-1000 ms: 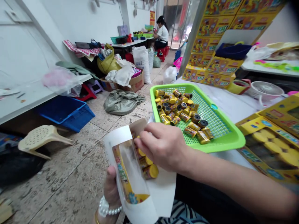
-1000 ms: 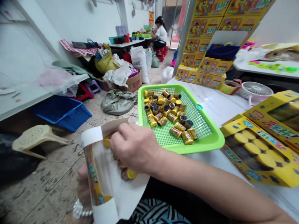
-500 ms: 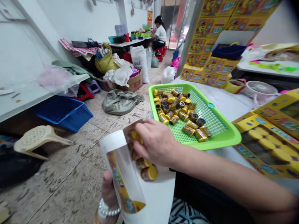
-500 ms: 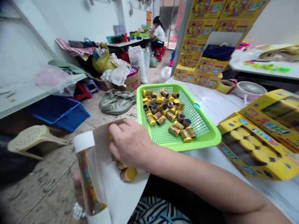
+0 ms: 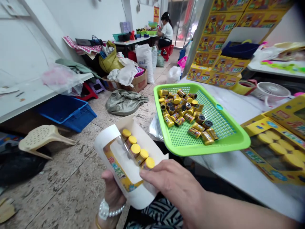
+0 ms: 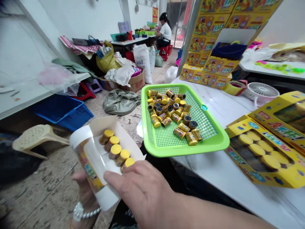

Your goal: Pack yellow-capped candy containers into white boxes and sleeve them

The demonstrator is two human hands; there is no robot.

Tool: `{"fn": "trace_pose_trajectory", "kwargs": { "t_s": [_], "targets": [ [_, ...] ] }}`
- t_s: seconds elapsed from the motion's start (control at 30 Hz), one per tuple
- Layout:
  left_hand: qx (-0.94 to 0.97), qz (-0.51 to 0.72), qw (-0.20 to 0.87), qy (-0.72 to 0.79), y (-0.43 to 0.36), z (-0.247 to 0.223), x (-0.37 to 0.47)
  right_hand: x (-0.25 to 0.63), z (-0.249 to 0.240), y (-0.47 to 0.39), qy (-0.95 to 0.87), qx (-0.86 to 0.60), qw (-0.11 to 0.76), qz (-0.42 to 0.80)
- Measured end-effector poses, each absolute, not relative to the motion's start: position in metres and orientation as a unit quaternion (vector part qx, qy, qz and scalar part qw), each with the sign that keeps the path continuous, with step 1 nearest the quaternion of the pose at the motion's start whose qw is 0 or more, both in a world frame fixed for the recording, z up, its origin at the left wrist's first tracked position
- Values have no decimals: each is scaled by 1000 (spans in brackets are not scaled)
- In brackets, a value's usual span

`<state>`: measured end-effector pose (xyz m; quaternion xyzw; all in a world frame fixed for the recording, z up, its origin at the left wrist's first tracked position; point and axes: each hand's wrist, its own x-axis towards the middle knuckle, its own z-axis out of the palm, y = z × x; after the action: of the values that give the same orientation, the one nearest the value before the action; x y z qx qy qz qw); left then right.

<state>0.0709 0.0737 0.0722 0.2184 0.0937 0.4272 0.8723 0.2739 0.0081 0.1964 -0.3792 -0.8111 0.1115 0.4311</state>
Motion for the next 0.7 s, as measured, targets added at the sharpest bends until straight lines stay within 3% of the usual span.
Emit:
{"fn": "trace_pose_trajectory", "kwargs": {
  "t_s": [0.13,0.27,0.4,0.53,0.7],
  "targets": [
    [209,438,872,66,68,77,80,259,182,1,-758,-481,438,55],
    [216,472,854,27,63,104,83,250,183,4,-717,-574,385,90],
    [216,459,862,20,66,122,81,250,185,6,-744,-570,327,122],
    [217,469,855,45,71,116,70,266,201,20,-765,-496,252,325],
    [227,467,853,56,68,105,62,281,220,54,-709,-417,265,504]
  ]
}}
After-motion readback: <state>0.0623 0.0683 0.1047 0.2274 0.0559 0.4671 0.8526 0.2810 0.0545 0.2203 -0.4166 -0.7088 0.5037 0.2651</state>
